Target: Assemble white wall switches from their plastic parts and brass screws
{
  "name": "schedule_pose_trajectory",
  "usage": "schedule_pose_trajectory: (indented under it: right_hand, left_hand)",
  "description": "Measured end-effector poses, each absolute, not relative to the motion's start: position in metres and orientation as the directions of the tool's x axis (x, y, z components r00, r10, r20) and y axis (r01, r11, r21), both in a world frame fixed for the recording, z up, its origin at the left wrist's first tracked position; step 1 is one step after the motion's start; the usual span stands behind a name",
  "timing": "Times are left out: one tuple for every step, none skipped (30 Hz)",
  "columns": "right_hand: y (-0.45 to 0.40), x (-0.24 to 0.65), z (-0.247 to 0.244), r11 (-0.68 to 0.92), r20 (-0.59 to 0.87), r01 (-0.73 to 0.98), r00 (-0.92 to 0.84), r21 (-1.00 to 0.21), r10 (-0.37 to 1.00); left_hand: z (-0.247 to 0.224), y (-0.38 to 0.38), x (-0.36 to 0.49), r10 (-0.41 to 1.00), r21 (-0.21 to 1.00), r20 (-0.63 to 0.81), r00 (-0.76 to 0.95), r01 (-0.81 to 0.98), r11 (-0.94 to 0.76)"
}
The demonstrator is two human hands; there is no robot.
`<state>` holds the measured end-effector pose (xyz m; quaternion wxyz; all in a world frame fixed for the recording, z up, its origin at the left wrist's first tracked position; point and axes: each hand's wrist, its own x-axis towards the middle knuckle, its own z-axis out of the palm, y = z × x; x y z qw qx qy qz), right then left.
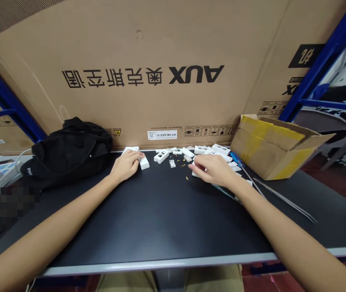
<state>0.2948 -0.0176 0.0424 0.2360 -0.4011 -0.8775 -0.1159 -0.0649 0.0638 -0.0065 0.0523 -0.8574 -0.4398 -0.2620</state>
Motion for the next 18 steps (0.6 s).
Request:
schedule_pose_trajectory:
  right_hand:
    - [-0.017, 0.297, 0.044, 0.643, 0.511, 0.766, -0.554, 0.004, 0.657]
    - [-0.017, 0.299, 0.044, 0.637, 0.515, 0.771, -0.543, -0.006, 0.663]
    - [-0.016, 0.3, 0.045, 0.633, 0.518, 0.774, -0.536, -0.014, 0.667]
    - [-0.016, 0.3, 0.045, 0.631, 0.521, 0.776, -0.53, -0.021, 0.669]
    - [-0.016, 0.3, 0.045, 0.63, 0.523, 0.776, -0.527, -0.026, 0.67]
    - [-0.016, 0.3, 0.044, 0.631, 0.524, 0.775, -0.525, -0.029, 0.67]
    - [-0.016, 0.299, 0.044, 0.633, 0.524, 0.774, -0.526, -0.032, 0.67]
    - [-0.016, 0.299, 0.043, 0.634, 0.524, 0.772, -0.527, -0.033, 0.669]
    - [-0.016, 0.298, 0.043, 0.636, 0.524, 0.771, -0.528, -0.034, 0.668]
    - [-0.016, 0.298, 0.043, 0.636, 0.526, 0.771, -0.526, -0.036, 0.668]
    - [-0.016, 0.298, 0.043, 0.635, 0.531, 0.772, -0.523, -0.037, 0.667]
    - [-0.016, 0.299, 0.043, 0.632, 0.537, 0.774, -0.517, -0.04, 0.667]
    - [-0.016, 0.299, 0.044, 0.628, 0.544, 0.777, -0.509, -0.043, 0.667]
    - [-0.016, 0.3, 0.045, 0.623, 0.555, 0.781, -0.498, -0.047, 0.667]
    - [-0.016, 0.301, 0.045, 0.616, 0.566, 0.786, -0.486, -0.051, 0.666]
    - [-0.016, 0.302, 0.046, 0.611, 0.577, 0.79, -0.474, -0.055, 0.665]
    - [-0.016, 0.302, 0.046, 0.606, 0.589, 0.793, -0.463, -0.059, 0.663]
    - [-0.015, 0.303, 0.046, 0.601, 0.601, 0.797, -0.45, -0.063, 0.66]
  left_hand:
    - [-0.007, 0.065, -0.066, 0.743, 0.147, 0.499, 0.445, 0.802, -0.579]
    - [-0.007, 0.066, -0.066, 0.756, 0.15, 0.502, 0.42, 0.819, -0.554]
    - [-0.007, 0.066, -0.065, 0.765, 0.15, 0.502, 0.403, 0.831, -0.536]
    - [-0.007, 0.065, -0.064, 0.772, 0.147, 0.499, 0.393, 0.84, -0.523]
    - [-0.007, 0.065, -0.062, 0.778, 0.142, 0.496, 0.386, 0.847, -0.511]
    - [-0.007, 0.065, -0.061, 0.784, 0.137, 0.491, 0.381, 0.855, -0.501]
    - [-0.007, 0.065, -0.061, 0.79, 0.132, 0.485, 0.374, 0.862, -0.489]
    - [-0.008, 0.066, -0.061, 0.798, 0.129, 0.479, 0.366, 0.87, -0.476]
    - [-0.009, 0.067, -0.061, 0.805, 0.128, 0.474, 0.355, 0.877, -0.463]
    - [-0.01, 0.069, -0.062, 0.813, 0.129, 0.47, 0.345, 0.884, -0.449]
    - [-0.012, 0.071, -0.063, 0.82, 0.131, 0.466, 0.333, 0.89, -0.436]
    - [-0.014, 0.074, -0.064, 0.827, 0.135, 0.463, 0.319, 0.896, -0.422]
    - [-0.016, 0.077, -0.066, 0.833, 0.14, 0.461, 0.305, 0.902, -0.407]
    - [-0.018, 0.079, -0.067, 0.84, 0.146, 0.459, 0.289, 0.908, -0.392]
    - [-0.02, 0.081, -0.069, 0.846, 0.153, 0.456, 0.275, 0.912, -0.379]
    - [-0.022, 0.083, -0.07, 0.851, 0.159, 0.452, 0.267, 0.915, -0.372]
    - [-0.023, 0.084, -0.07, 0.854, 0.163, 0.448, 0.266, 0.914, -0.37]
    - [-0.024, 0.085, -0.071, 0.855, 0.164, 0.442, 0.273, 0.912, -0.376]
